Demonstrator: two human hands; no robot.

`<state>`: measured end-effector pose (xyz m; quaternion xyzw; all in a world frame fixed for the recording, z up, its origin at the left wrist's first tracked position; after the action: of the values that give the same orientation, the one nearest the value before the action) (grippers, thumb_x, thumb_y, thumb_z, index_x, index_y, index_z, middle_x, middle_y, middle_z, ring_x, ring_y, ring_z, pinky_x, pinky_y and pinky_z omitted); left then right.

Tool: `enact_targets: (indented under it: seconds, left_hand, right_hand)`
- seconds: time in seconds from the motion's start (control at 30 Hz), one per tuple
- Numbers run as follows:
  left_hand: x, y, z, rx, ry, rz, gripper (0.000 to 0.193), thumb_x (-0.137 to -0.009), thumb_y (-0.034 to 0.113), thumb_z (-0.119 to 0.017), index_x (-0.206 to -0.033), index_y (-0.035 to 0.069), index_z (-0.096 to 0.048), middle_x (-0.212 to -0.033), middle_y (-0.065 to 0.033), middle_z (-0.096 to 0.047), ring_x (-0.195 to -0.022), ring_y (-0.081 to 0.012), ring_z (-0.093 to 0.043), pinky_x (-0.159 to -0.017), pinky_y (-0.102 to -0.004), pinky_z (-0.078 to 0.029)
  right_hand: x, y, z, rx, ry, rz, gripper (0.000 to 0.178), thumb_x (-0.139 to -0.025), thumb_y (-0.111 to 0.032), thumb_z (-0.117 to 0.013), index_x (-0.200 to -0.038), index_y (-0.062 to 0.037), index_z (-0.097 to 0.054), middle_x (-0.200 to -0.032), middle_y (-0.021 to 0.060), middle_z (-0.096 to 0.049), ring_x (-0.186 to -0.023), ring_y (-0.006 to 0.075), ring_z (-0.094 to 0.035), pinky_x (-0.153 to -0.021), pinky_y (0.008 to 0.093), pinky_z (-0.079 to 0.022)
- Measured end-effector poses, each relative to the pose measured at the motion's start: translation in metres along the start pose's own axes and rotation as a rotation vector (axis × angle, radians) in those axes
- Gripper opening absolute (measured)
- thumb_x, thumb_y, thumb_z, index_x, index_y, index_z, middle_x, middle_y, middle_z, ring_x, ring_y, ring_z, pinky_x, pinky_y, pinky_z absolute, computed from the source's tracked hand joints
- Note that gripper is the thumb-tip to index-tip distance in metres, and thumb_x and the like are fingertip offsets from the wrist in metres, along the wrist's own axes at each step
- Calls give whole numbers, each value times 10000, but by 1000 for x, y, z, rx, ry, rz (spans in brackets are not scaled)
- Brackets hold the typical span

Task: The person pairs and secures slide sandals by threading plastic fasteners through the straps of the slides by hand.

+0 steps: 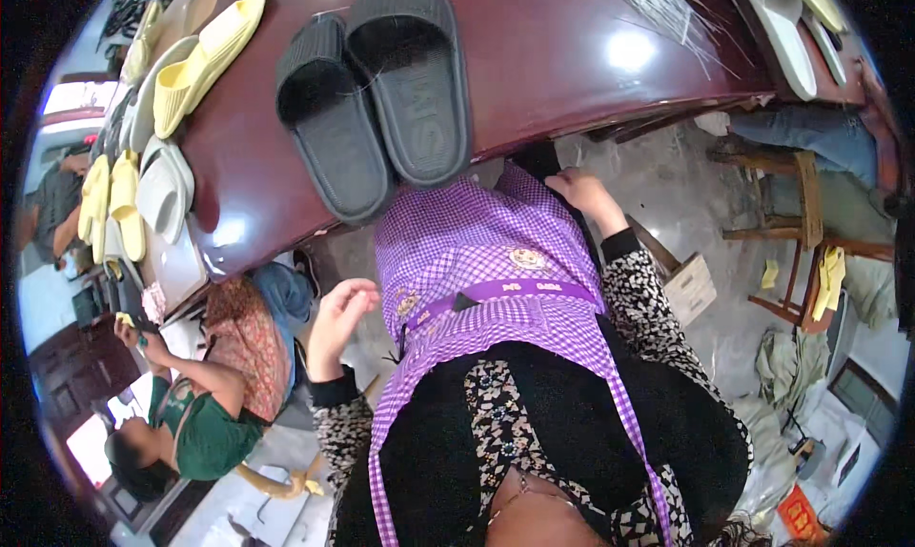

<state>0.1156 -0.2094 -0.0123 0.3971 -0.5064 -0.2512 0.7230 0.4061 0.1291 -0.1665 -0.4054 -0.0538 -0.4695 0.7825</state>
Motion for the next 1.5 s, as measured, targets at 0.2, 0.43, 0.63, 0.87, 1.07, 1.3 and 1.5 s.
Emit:
enact_targets:
  seconds: [0.2, 0.43, 0.63, 0.87, 1.07, 1.3, 1.5]
  left_hand:
    - [42, -185, -28, 199, 500, 398, 294, -967, 281, -527, -1058, 22, -632, -907, -51, -649, -768, -164, -572, -691, -289, -456]
    - [46, -256, -37, -110, 305, 519, 316, -949, 287, -517, -1057, 16, -638, -960, -115, -649, -845, -241, -587, -746, -339, -467]
    - [25, -262, -20, -356, 175, 502, 334, -933, 291, -508, -1056, 10, -642, -1005, -171, -650, -912, -307, -600, -793, -381, -476]
    - [23, -231, -1, -627, 95, 474, 357, -915, 296, -498, -1054, 4, -648, -1058, -236, -651, -989, -384, -615, -848, -431, -487]
    - [14, -170, 19, -210, 491, 273, 201, -910, 148, -518, -970, 15, -657, -944, -134, -692, -852, -275, -657, -779, -391, -514]
    - [7, -156, 24, 393, 740, 327, 78, -862, 7, -591, -910, 27, -649, -846, -27, -647, -758, -143, -592, -721, -307, -490]
    - [-1, -155, 6, 212, 630, 335, 74, -897, 94, -589, -838, 56, -611, -827, -10, -613, -756, -120, -549, -721, -280, -456]
  right_hand:
    - [-20, -15, -38, 171, -128, 55, 329, -835, -304, -610, -995, -28, -689, -1077, 243, -642, -1000, 397, -612, -861, 461, -490]
    - [-32, 19, -33, -12, 253, 189, 180, -861, -152, -539, -925, -11, -631, -916, 248, -644, -884, 435, -613, -768, 490, -487]
    - [-20, 66, -40, 18, 343, -32, 207, -913, -186, -491, -975, -14, -588, -956, 274, -633, -900, 468, -604, -747, 533, -489]
    - [3, 115, -41, -113, 403, -163, 230, -947, -211, -473, -1011, 4, -526, -952, 273, -628, -912, 489, -586, -771, 536, -461]
    - [24, 137, -60, -147, 403, -236, 177, -926, -162, -502, -947, 7, -551, -895, 277, -624, -852, 472, -594, -740, 512, -465]
    - [90, 158, -95, -238, 460, -264, 162, -910, -136, -530, -975, 13, -531, -811, 284, -624, -773, 493, -597, -666, 537, -471]
    - [64, 169, -69, -227, 546, -247, 117, -869, -76, -532, -933, 19, -507, -830, 271, -621, -810, 475, -599, -685, 502, -469]
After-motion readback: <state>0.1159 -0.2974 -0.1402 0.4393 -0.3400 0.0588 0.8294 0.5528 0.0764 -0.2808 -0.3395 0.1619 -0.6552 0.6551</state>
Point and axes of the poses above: each hand's wrist, its own x-axis away from the middle knuckle, its own z-axis out of the back of the hand, y = z × x, the point moved 4 cm from there along -x, towards the middle knuckle
